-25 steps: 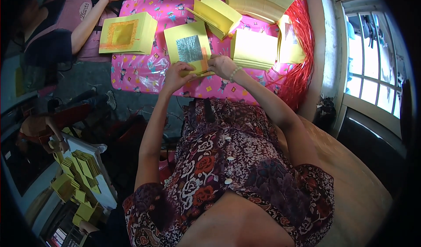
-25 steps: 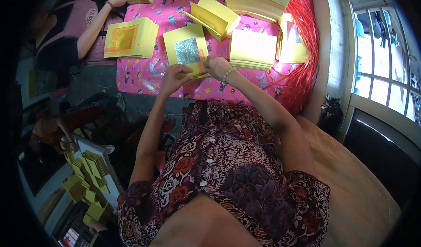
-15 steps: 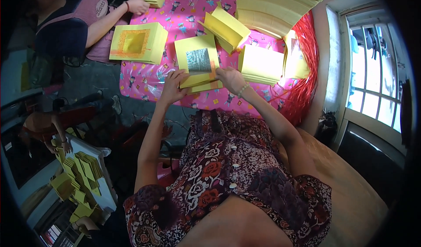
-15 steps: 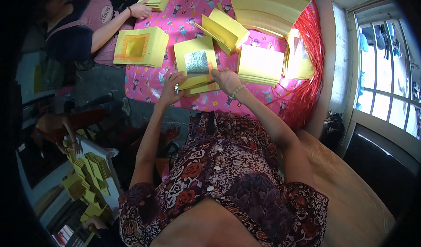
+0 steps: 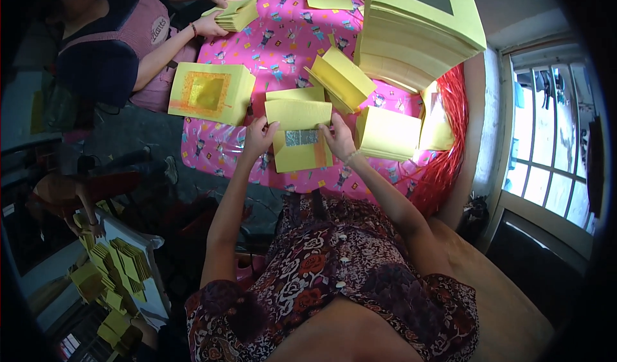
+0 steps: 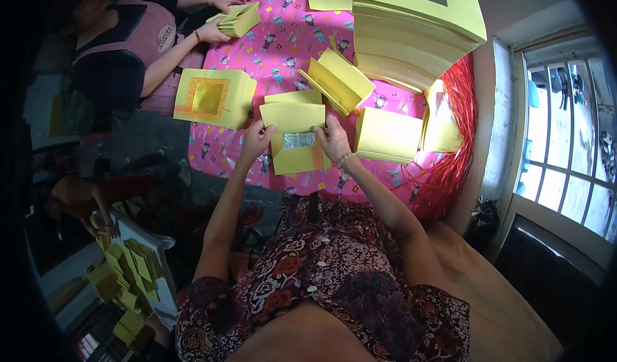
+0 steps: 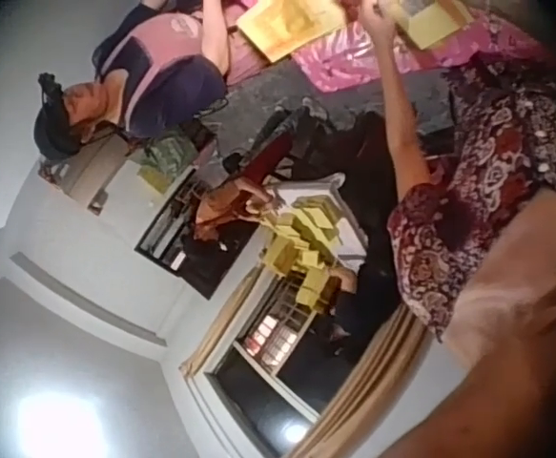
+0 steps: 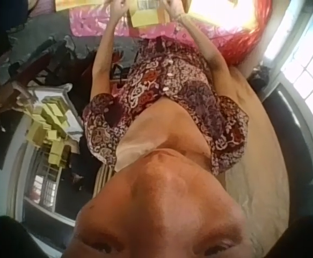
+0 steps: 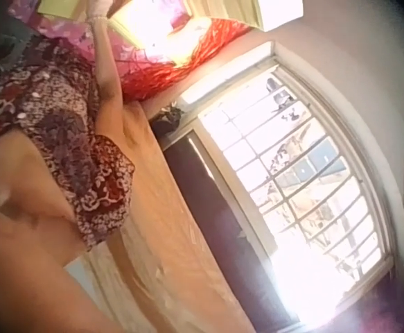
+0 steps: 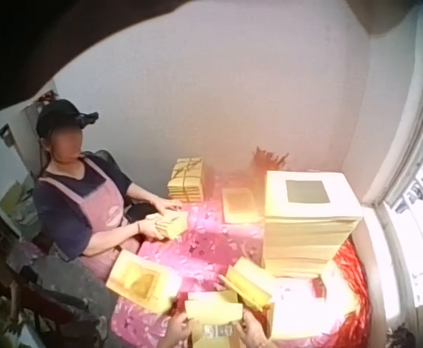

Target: The person is folding and stacking yellow cardstock papers with a silver/gold foil design in the center.

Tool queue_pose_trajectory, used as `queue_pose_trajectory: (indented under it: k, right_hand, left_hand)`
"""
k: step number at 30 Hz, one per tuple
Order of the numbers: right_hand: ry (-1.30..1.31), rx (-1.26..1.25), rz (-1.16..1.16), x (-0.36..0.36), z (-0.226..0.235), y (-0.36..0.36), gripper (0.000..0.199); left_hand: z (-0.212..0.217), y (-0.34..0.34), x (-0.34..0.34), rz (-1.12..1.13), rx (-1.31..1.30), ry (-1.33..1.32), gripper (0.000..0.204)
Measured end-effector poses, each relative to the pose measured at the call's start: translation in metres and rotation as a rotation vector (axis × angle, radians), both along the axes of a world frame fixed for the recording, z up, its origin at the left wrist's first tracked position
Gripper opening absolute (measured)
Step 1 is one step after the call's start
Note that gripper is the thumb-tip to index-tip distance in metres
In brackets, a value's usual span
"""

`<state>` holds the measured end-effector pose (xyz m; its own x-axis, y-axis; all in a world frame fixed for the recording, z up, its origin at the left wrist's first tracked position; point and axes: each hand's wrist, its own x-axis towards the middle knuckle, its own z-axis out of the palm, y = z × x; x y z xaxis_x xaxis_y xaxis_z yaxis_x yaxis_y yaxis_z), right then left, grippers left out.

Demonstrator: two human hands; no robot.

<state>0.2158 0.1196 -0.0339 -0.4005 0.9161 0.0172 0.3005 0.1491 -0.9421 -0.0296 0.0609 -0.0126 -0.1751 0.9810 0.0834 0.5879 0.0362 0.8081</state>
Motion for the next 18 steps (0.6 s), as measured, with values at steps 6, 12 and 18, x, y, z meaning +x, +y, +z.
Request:
queue_pose_trajectory:
  k: [6,12,18]
  right_hand:
    - [-0.262,0.078,-0.197,-0.013,0.001,0.007,0.028]
    - [-0.219,-0.027,-0.222,-0.019,0.007,0.009,0.033]
    - [-0.272,-0.023,-0.224,-0.021,0.016,0.011,0.034]
  left_hand:
    - [-0.003,-0.002,0.012,0.158,-0.060,-0.067,0.021]
    - [-0.016,-0.010,0.012,0.249,0.028,-0.115,0.033]
    - [-0.006,-0.011,0.023,0.322,0.078,-0.139,0.042]
